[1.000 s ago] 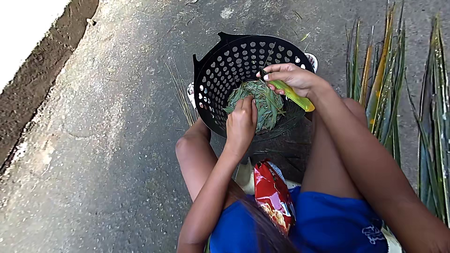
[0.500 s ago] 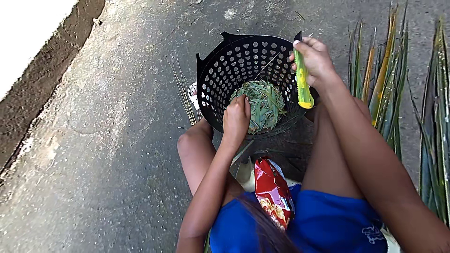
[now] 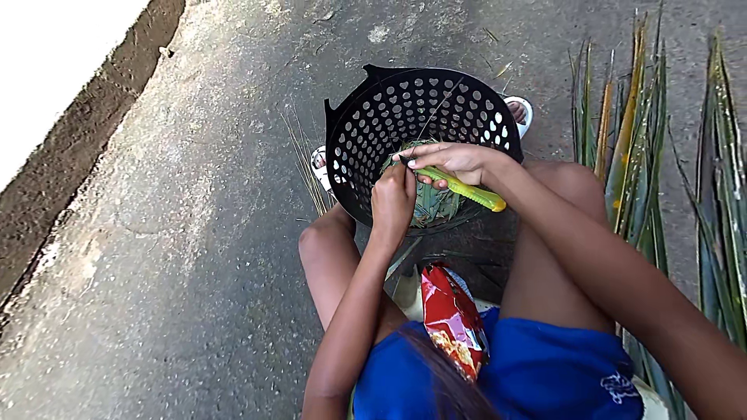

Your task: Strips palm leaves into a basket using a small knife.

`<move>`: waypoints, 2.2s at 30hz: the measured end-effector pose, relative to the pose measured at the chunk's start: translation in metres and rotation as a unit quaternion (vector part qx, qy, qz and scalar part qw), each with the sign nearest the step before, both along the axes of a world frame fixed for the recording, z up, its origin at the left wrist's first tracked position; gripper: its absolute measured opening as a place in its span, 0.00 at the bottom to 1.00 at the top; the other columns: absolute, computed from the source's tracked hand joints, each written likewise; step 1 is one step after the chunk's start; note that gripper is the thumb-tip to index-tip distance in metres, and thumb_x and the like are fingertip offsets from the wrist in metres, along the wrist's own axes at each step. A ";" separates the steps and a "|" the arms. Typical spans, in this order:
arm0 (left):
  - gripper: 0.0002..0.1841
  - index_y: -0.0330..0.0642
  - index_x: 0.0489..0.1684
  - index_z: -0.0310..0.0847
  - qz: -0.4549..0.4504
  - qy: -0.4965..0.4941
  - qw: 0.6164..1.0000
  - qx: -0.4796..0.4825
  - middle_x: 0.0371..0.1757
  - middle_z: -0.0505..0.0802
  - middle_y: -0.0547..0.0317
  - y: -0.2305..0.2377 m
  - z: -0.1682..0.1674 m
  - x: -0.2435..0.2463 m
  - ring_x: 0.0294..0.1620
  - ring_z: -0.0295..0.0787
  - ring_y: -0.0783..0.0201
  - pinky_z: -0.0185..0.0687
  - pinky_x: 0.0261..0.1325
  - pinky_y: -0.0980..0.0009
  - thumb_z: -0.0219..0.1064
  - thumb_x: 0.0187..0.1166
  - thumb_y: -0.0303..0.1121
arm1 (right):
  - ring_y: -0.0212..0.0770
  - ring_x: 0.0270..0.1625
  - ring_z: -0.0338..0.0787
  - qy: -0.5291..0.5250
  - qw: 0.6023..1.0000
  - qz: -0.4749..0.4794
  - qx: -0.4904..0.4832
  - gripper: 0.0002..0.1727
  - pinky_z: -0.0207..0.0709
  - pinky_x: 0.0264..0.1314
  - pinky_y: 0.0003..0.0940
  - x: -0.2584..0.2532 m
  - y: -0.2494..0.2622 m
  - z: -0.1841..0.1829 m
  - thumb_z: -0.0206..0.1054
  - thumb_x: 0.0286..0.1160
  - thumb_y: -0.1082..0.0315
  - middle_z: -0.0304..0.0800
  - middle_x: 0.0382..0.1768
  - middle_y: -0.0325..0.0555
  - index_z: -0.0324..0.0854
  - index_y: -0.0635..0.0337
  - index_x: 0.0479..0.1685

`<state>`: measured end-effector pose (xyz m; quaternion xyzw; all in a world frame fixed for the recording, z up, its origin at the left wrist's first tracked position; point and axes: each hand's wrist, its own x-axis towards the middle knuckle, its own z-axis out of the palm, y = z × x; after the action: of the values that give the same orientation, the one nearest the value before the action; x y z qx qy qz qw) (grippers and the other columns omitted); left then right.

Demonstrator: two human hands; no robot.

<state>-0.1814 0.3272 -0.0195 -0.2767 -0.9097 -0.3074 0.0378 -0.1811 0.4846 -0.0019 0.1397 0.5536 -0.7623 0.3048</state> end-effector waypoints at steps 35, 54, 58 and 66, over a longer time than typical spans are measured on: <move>0.14 0.18 0.56 0.86 0.024 -0.032 0.999 0.011 0.41 0.93 0.31 -0.001 -0.001 0.004 0.37 0.93 0.42 0.86 0.45 0.53 0.58 0.83 0.20 | 0.22 0.17 0.71 0.060 0.998 0.007 0.028 0.23 0.65 0.19 0.14 0.000 0.015 -0.009 0.48 0.92 0.74 0.75 0.24 0.35 0.65 0.62 0.84; 0.17 0.18 0.55 0.83 -0.012 -0.163 0.980 -0.111 0.36 0.93 0.37 -0.033 0.039 0.014 0.37 0.92 0.51 0.84 0.48 0.59 0.51 0.90 0.25 | 0.21 0.19 0.72 0.106 0.993 -0.060 0.001 0.20 0.67 0.21 0.13 -0.003 0.012 -0.010 0.45 0.93 0.72 0.73 0.24 0.32 0.67 0.61 0.78; 0.17 0.17 0.58 0.83 -0.013 -0.151 0.983 -0.107 0.36 0.92 0.36 -0.021 0.038 0.011 0.38 0.91 0.47 0.84 0.49 0.56 0.48 0.89 0.22 | 0.18 0.17 0.70 0.113 0.989 0.096 -0.015 0.28 0.65 0.20 0.11 0.009 0.002 -0.016 0.49 0.89 0.75 0.73 0.23 0.32 0.54 0.63 0.88; 0.17 0.19 0.58 0.83 -0.003 -0.173 0.980 -0.103 0.36 0.93 0.39 -0.021 0.035 0.009 0.35 0.90 0.53 0.82 0.47 0.61 0.48 0.91 0.23 | 0.20 0.15 0.68 0.108 0.993 0.035 0.032 0.21 0.62 0.18 0.12 0.002 0.006 -0.012 0.52 0.87 0.78 0.73 0.20 0.33 0.65 0.68 0.77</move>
<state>-0.1720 0.3058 0.0156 -0.2247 -0.9285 -0.2549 -0.1497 -0.1789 0.4910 -0.0138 0.0465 0.6118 -0.7439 0.2649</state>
